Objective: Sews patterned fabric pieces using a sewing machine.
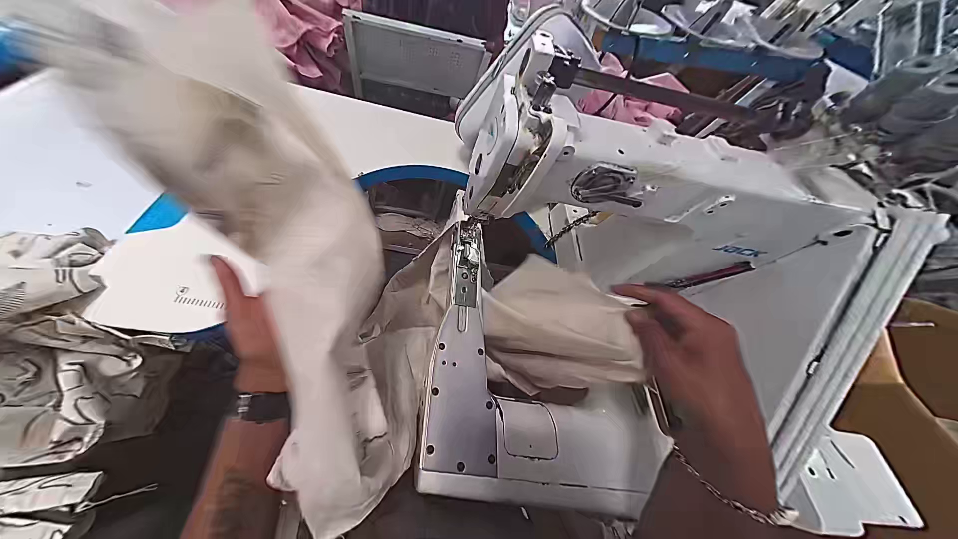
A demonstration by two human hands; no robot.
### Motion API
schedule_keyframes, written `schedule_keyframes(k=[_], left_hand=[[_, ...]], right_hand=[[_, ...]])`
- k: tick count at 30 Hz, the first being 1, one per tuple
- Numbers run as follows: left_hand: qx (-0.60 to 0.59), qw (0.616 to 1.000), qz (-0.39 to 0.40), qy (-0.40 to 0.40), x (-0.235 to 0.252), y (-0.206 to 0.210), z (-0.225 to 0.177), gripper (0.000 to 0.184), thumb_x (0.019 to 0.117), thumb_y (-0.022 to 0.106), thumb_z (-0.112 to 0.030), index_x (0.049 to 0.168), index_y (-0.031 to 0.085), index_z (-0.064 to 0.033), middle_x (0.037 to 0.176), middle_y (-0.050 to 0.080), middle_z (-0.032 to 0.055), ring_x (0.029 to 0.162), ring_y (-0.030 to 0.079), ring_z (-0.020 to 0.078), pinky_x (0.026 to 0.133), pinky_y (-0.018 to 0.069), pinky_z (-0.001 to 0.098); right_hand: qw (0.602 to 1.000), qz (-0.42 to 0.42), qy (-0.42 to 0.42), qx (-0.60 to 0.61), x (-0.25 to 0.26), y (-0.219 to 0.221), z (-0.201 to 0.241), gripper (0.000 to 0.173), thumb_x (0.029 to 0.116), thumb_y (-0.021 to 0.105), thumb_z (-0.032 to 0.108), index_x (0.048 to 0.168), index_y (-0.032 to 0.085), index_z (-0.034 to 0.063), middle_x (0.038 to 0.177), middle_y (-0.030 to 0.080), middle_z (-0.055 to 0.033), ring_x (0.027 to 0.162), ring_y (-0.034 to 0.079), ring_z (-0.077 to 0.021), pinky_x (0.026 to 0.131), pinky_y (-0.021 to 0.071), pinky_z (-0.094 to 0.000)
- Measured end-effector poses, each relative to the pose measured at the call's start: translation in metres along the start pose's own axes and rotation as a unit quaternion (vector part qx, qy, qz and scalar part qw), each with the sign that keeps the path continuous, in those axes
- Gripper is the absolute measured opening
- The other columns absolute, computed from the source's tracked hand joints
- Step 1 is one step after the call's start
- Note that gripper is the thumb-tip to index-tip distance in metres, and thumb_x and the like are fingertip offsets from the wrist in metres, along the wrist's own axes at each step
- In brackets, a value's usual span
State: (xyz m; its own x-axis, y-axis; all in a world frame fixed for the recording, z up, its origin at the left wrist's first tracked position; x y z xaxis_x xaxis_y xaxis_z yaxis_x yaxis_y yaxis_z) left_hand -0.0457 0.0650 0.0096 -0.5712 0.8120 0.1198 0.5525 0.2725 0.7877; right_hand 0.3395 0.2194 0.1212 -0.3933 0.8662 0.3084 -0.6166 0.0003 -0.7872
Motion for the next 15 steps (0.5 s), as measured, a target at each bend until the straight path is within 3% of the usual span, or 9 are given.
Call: schedule_keyframes(k=[1,2,3,5,7,9,12,13,15], left_hand=[[-0.001,0.998,0.013,-0.066,-0.009,0.021,0.039,0.076,0.0983,0.024,-0.075,0.112,0.069,-0.0154,0.100,0.077,0.0002,0.094,0.074,0.0083,0.082,0.0617,0.0298],[-0.009,0.990,0.072,-0.120,-0.008,0.038,0.067,0.074,0.0938,0.047,-0.073,0.117,0.071,-0.0076,0.102,0.077,0.0066,0.094,0.074,0.0139,0.084,0.0615,0.0337],[0.035,0.985,0.105,-0.135,-0.001,0.048,0.081,0.052,0.0995,0.057,-0.050,0.118,0.070,-0.0037,0.100,0.077,0.0075,0.091,0.074,0.0136,0.082,0.0615,0.0322],[0.289,0.947,0.087,-0.105,0.026,0.055,0.078,0.015,0.0982,0.054,-0.004,0.106,0.067,-0.0014,0.082,0.074,0.0015,0.071,0.069,0.0061,0.066,0.0591,0.0247],[0.540,0.833,0.120,-0.030,0.053,0.070,0.058,0.013,0.0941,0.057,0.001,0.101,0.069,-0.0011,0.076,0.066,0.0067,0.065,0.062,0.0162,0.061,0.0516,0.0386],[0.665,0.711,0.218,0.071,0.042,0.117,0.045,0.015,0.0914,0.062,-0.003,0.102,0.073,-0.0032,0.079,0.069,0.0117,0.069,0.066,0.0272,0.062,0.0524,0.0517],[0.756,0.559,0.276,0.200,-0.025,0.149,0.065,0.020,0.0805,0.072,-0.014,0.098,0.075,-0.0040,0.088,0.072,0.0142,0.073,0.072,0.0336,0.057,0.0560,0.0499],[0.777,0.539,0.247,0.213,-0.040,0.133,0.066,0.016,0.0800,0.071,-0.010,0.094,0.074,-0.0038,0.085,0.071,0.0143,0.072,0.071,0.0341,0.056,0.0553,0.0477],[0.787,0.563,0.182,0.174,-0.060,0.081,0.053,0.012,0.0784,0.066,-0.005,0.086,0.075,-0.0048,0.074,0.071,0.0113,0.065,0.070,0.0317,0.055,0.0553,0.0479]], right_hand=[[0.994,-0.080,0.061,-0.048,-0.003,-0.030,-0.033,0.030,0.0987,0.050,0.007,0.119,0.069,-0.0043,0.101,0.070,-0.0252,0.085,0.067,-0.0331,0.077,0.0529,-0.0525],[0.978,-0.143,0.130,-0.083,-0.008,-0.053,-0.062,0.031,0.1006,0.048,0.006,0.122,0.066,-0.0079,0.108,0.067,-0.0330,0.094,0.065,-0.0448,0.084,0.0490,-0.0626],[0.956,-0.187,0.196,-0.112,-0.018,-0.066,-0.085,0.035,0.1014,0.046,0.008,0.127,0.064,-0.0078,0.113,0.065,-0.0358,0.101,0.063,-0.0499,0.090,0.0444,-0.0670],[0.939,-0.213,0.222,-0.155,-0.029,-0.072,-0.087,0.038,0.1024,0.046,0.011,0.133,0.060,-0.0059,0.110,0.065,-0.0366,0.097,0.063,-0.0508,0.087,0.0439,-0.0679],[0.972,-0.173,0.099,-0.128,-0.016,-0.034,-0.033,0.042,0.1008,0.053,0.012,0.138,0.054,-0.0080,0.094,0.065,-0.0322,0.077,0.062,-0.0424,0.070,0.0480,-0.0601],[0.986,-0.085,-0.094,-0.104,0.000,0.038,0.042,0.047,0.0968,0.061,0.013,0.139,0.056,-0.0065,0.087,0.069,-0.0221,0.069,0.067,-0.0341,0.061,0.0542,-0.0512],[0.934,-0.018,-0.331,-0.135,0.016,0.121,0.106,0.035,0.0876,0.062,0.007,0.119,0.077,0.0102,0.067,0.063,-0.0151,0.048,0.060,-0.0299,0.039,0.0432,-0.0404],[0.924,0.006,-0.349,-0.153,0.026,0.133,0.105,0.024,0.0854,0.065,0.004,0.104,0.078,0.0095,0.064,0.062,-0.0165,0.048,0.061,-0.0329,0.039,0.0434,-0.0426],[0.919,0.040,-0.344,-0.189,0.038,0.143,0.091,0.011,0.0857,0.068,0.006,0.093,0.076,0.0088,0.067,0.062,-0.0184,0.051,0.064,-0.0358,0.040,0.0459,-0.0455]])
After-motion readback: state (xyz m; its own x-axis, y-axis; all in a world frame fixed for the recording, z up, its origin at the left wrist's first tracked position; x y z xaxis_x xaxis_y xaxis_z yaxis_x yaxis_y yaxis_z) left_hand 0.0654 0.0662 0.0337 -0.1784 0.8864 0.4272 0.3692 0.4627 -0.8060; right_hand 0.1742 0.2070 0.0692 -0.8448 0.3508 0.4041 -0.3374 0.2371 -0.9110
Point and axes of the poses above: each hand's wrist, its own x-axis towards the middle knuckle, its own y-axis out of the palm, z = x × y, the point moved 8 cm from there along x, towards the middle knuckle
